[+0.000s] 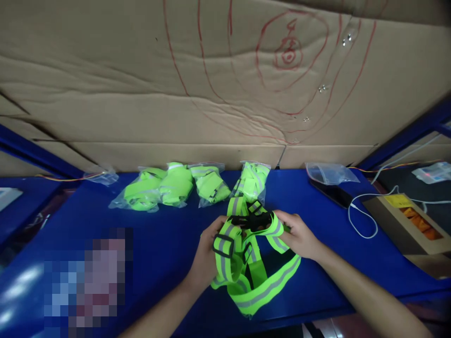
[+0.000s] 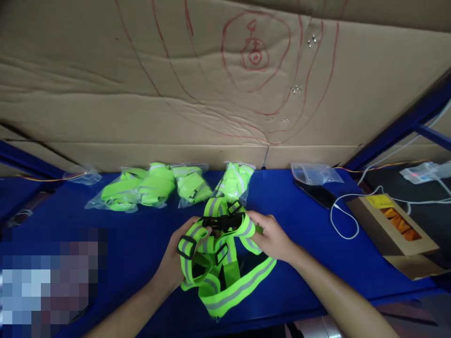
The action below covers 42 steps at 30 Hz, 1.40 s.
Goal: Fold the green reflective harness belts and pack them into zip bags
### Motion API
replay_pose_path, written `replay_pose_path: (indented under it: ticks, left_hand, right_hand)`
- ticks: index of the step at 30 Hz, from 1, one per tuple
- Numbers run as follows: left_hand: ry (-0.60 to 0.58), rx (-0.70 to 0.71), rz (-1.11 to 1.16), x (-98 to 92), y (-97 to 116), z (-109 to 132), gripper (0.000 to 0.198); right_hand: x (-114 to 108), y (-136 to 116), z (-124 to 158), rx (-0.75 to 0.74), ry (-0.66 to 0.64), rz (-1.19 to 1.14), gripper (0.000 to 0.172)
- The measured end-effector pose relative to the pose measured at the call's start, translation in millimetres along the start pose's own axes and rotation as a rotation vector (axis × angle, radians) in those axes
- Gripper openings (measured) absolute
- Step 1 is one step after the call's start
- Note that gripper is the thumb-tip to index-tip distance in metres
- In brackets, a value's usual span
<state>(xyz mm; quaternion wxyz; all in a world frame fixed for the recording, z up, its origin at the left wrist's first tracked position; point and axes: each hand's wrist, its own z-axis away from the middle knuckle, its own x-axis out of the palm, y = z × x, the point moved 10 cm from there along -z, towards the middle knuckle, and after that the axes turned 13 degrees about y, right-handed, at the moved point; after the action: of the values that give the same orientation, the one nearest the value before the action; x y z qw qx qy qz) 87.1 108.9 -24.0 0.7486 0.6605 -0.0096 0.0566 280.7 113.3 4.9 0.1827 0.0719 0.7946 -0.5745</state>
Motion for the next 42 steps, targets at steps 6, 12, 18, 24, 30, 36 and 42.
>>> replay_pose_path:
  ticks: [6,12,18,24,30,36,42]
  left_hand:
    - [0.054,-0.021,-0.102,-5.4,-15.4,-1.2,0.025]
    - [-0.030,-0.027,-0.332,-4.2,-21.1,-5.2,0.023]
    - [-0.048,-0.019,-0.341,-0.8,-20.9,-3.7,0.026]
    - [-0.122,0.008,-0.315,4.0,-18.5,-1.7,0.028]
    - [-0.135,0.133,-0.325,0.7,4.0,1.1,0.040]
    - [-0.114,0.190,-0.269,-1.2,16.5,-4.0,0.034]
    - [-0.081,0.245,-0.263,-11.7,7.3,3.2,0.039]
  right_hand:
    - [8.9,13.1,9.4,0.055,0.026,-0.039,0.026]
    - [24.5,29.3,14.6,0.121,0.015,-0.115,0.025]
    - [28.4,24.6,14.5,0.130,-0.002,-0.112,0.029]
    - [20.6,30.7,11.5,0.193,0.016,-0.180,0.028]
    - [-3.7,48.3,11.0,0.264,0.198,-0.193,0.028]
    - [-12.3,39.5,9.9,0.264,0.312,-0.157,0.036]
    - [-0.3,55.8,13.7,0.432,0.307,-0.350,0.030]
